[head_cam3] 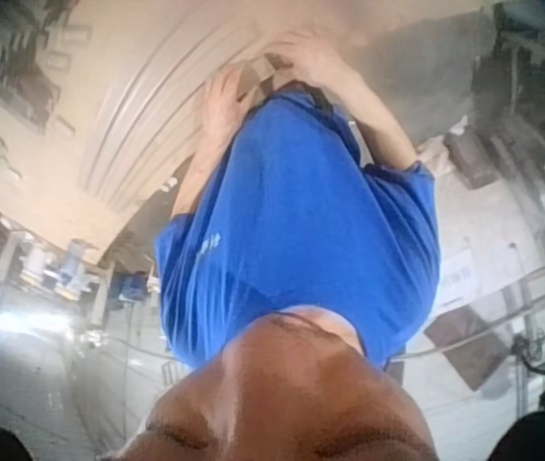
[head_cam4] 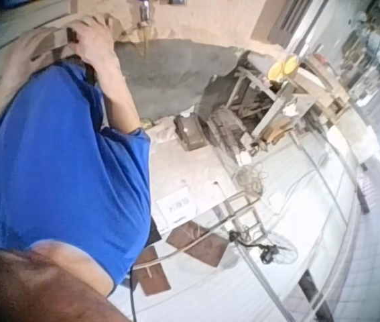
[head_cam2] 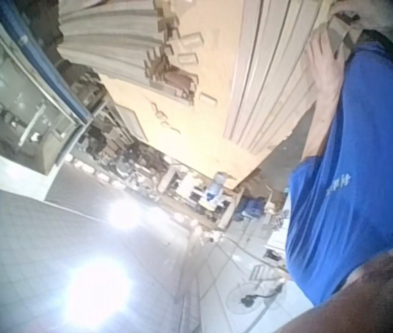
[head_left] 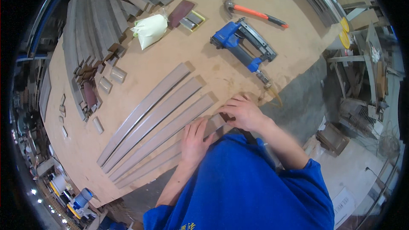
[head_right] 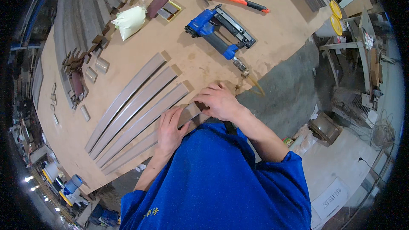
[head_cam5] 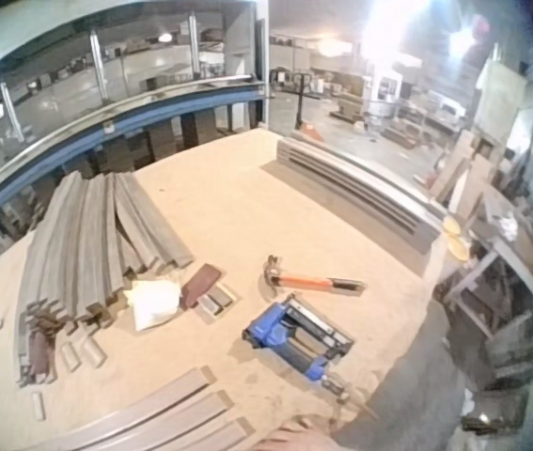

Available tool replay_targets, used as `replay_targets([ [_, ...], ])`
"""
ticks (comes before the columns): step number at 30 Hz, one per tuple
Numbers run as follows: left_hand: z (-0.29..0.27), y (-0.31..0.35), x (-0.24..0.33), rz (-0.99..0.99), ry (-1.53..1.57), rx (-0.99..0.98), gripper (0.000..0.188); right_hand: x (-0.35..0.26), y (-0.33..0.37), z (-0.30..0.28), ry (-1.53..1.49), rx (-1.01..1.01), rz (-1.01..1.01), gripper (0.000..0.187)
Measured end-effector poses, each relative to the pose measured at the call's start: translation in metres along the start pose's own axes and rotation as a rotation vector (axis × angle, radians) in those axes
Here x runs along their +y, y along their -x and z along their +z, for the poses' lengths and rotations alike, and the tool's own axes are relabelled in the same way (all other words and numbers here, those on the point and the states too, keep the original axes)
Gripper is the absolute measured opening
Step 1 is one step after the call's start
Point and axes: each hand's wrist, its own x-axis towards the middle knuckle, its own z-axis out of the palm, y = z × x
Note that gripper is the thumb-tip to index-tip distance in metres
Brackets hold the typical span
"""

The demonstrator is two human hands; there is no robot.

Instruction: Using a pneumatic nail gun and adhesive to assemble thin wooden strips onto larger wooden components in a factory setting.

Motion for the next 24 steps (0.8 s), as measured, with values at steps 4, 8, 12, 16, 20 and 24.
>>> replay_targets([
  [4,0.000,-0.002,0.001,-0.018,0.003,-0.028,0.055,0.001,-0.001,-0.001,-0.009,-0.001,0.004,0.061],
  [8,-0.001,-0.003,0.003,-0.013,-0.048,-0.060,0.055,0.001,-0.002,0.000,-0.025,-0.006,0.030,0.059],
  [12,0.001,-0.003,0.004,-0.029,-0.106,-0.092,0.056,0.002,-0.002,-0.004,-0.074,-0.051,0.044,0.059],
  [16,0.002,-0.004,0.003,-0.027,-0.188,-0.113,0.056,-0.001,0.008,0.004,-0.063,0.022,0.071,0.060],
  [20,0.001,-0.005,0.004,-0.028,-0.193,-0.121,0.056,-0.032,0.034,0.016,-0.109,0.237,0.225,0.044],
  [24,0.001,-0.007,0.011,-0.044,-0.196,-0.130,0.055,-0.054,0.040,0.047,-0.123,0.353,0.417,0.028],
])
